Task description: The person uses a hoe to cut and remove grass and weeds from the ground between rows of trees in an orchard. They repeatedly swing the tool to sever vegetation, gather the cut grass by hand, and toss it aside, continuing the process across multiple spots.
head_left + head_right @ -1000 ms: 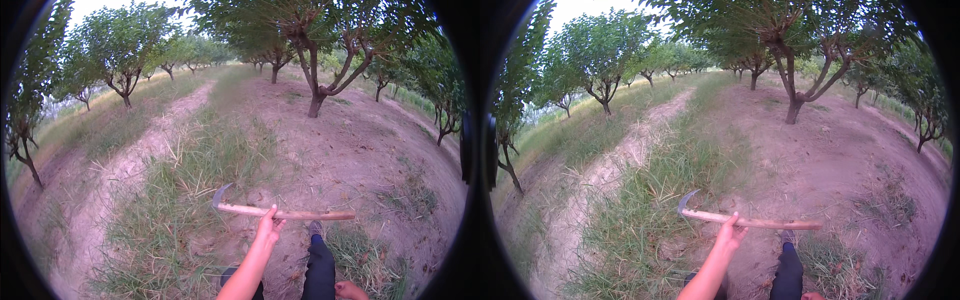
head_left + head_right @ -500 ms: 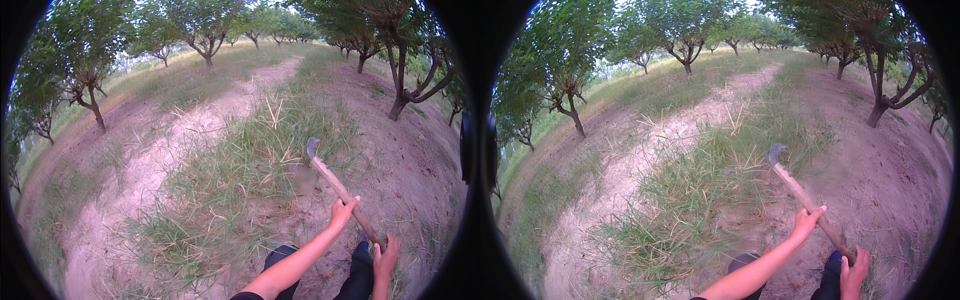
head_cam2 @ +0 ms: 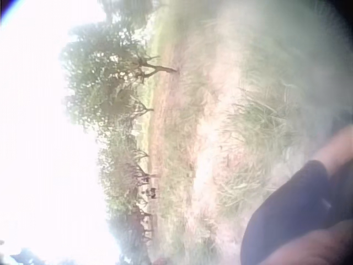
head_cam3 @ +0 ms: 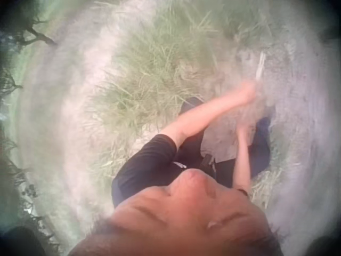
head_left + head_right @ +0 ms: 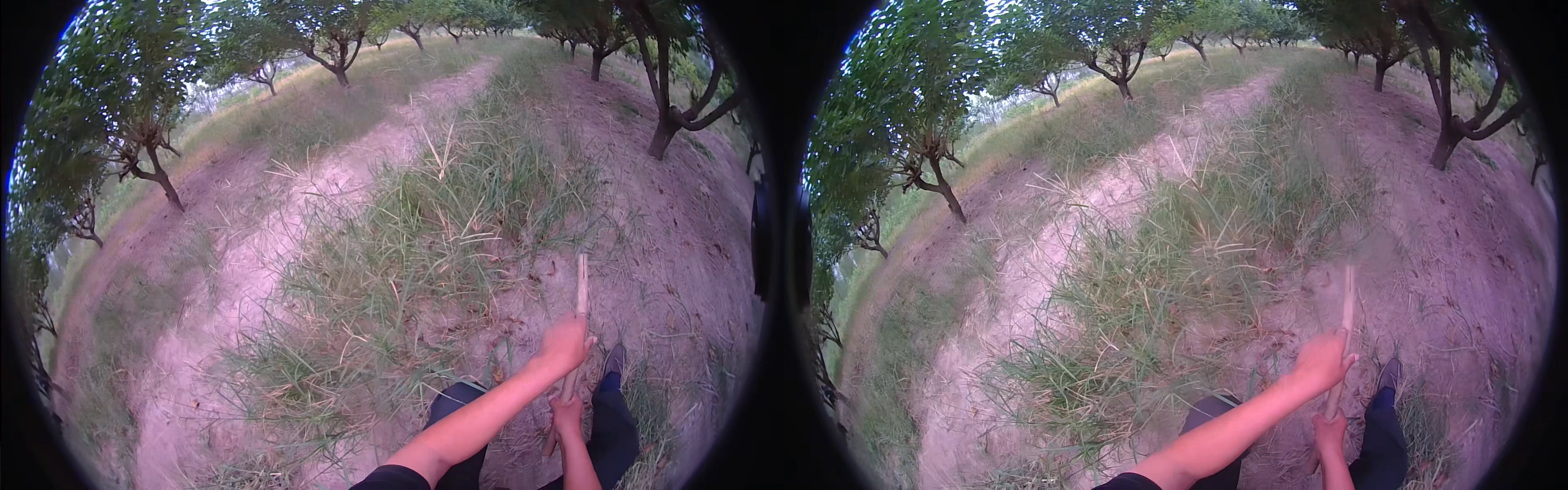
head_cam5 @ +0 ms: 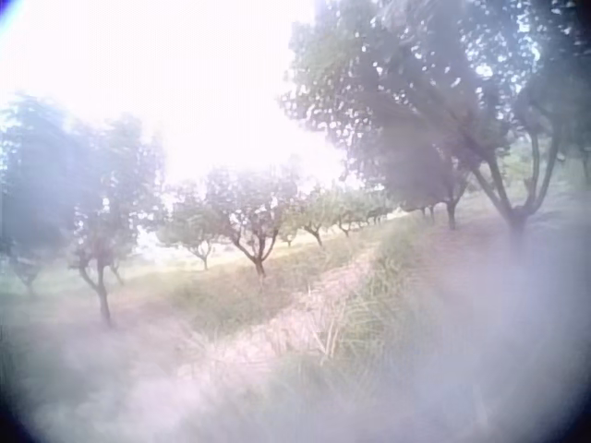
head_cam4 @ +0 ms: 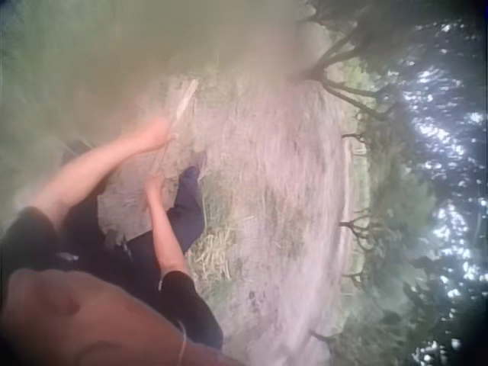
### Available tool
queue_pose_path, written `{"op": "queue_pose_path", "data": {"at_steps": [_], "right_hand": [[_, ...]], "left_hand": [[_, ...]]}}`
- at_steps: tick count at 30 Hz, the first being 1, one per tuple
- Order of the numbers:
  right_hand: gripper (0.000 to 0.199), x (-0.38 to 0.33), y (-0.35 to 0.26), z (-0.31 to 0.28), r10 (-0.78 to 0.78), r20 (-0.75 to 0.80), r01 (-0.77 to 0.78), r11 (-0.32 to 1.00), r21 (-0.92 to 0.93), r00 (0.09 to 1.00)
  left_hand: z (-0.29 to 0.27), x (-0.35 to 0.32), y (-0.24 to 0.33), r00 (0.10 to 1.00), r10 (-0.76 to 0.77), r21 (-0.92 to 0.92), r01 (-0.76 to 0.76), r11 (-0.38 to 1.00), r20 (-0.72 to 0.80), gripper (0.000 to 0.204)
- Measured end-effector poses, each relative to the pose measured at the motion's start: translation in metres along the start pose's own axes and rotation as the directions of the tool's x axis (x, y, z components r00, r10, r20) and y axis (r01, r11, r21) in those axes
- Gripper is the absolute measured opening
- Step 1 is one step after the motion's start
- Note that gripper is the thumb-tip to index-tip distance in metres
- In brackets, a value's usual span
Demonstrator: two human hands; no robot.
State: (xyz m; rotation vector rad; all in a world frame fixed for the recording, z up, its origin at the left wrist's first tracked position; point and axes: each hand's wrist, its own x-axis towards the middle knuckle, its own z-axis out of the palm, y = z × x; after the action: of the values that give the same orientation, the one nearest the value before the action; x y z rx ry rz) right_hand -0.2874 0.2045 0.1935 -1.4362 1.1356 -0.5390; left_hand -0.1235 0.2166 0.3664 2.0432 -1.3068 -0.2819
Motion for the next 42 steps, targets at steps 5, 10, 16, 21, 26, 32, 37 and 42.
{"op": "queue_pose_path", "data": {"at_steps": [5,10,16,21,26,32,37,42], "right_hand": [[0.015,0.002,0.014,-0.006,0.248,0.204,-0.265,0.962,0.061,0.947],[0.014,0.009,0.012,-0.016,0.262,0.206,-0.287,0.952,0.102,0.943],[0.003,0.019,-0.001,-0.022,0.253,0.149,-0.281,0.935,0.215,0.956],[0.004,0.023,-0.003,-0.023,0.229,0.106,-0.252,0.899,0.358,0.968],[0.004,0.020,-0.015,-0.009,0.196,0.042,-0.200,0.936,0.289,0.980],[0.003,0.024,-0.026,0.013,0.097,0.100,-0.118,0.965,0.236,0.990],[0.010,0.056,-0.013,0.016,0.000,0.105,-0.016,0.988,0.154,0.995],[0.011,0.080,-0.034,0.030,0.041,0.195,-0.064,0.991,0.117,0.980]], "left_hand": [[0.013,-0.001,0.004,0.978,0.171,-0.018,-0.170,0.985,0.119,0.041],[0.030,-0.001,-0.001,0.944,0.235,0.002,-0.242,0.970,0.233,0.039],[0.042,-0.012,-0.021,0.929,0.164,0.080,-0.201,0.976,0.332,0.039],[0.040,-0.027,0.005,0.871,0.281,0.095,-0.345,0.934,0.403,0.033],[0.027,-0.030,0.007,0.844,0.286,0.111,-0.372,0.922,0.455,0.030],[-0.002,-0.039,-0.031,0.873,0.167,0.184,-0.277,0.943,0.458,0.023],[0.002,-0.041,-0.047,0.918,0.180,0.209,-0.265,0.941,0.353,0.008],[0.064,-0.016,-0.074,0.844,0.217,0.215,-0.359,0.908,0.490,0.018]]}}
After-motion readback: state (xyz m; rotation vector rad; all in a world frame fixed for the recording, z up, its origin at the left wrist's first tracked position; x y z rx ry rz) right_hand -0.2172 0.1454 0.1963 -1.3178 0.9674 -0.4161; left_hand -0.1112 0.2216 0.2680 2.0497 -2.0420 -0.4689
